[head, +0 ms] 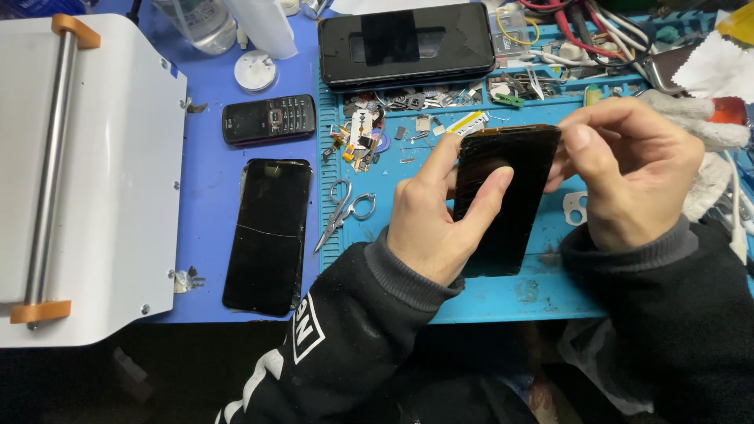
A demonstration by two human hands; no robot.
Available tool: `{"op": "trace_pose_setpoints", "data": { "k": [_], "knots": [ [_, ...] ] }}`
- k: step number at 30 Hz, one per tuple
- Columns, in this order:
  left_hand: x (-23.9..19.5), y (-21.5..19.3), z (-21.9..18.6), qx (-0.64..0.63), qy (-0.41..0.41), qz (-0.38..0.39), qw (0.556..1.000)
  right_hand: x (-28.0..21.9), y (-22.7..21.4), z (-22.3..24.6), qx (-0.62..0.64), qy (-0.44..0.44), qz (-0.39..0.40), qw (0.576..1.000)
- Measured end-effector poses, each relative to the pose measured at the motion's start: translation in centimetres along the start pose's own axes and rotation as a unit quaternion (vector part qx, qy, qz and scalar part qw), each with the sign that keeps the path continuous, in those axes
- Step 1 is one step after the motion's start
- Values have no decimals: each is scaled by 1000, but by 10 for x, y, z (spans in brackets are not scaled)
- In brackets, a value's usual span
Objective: Repairing a smartphone by carefully prying open the casing and inspecting internal components.
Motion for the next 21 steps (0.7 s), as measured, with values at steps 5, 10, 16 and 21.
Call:
{"op": "trace_pose_setpoints", "data": {
  "k": [5,10,16,21],
  "knots": [
    [-1,0,-1,10,20,-7,1000,2,5,5,-7,-4,-5,1000],
    [0,0,2,11,-7,-1,1000,2,4,6,-1,-9,3,1000],
    [-1,1,0,6,15,-2,1000,1,3,1,33,-4,-11,999],
    [1,-2,-1,23,5,-19,1000,3,7,1,7,4,-25,1000]
  ]
}}
Point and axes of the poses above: each hand's wrist, its own x-axis towards the middle knuckle, its own y-axis out of the palm, z = x × y, the point moved 3 cm from there along x, towards the middle knuckle, and after that the axes turned 11 degrees about z, right-handed, at the moved point
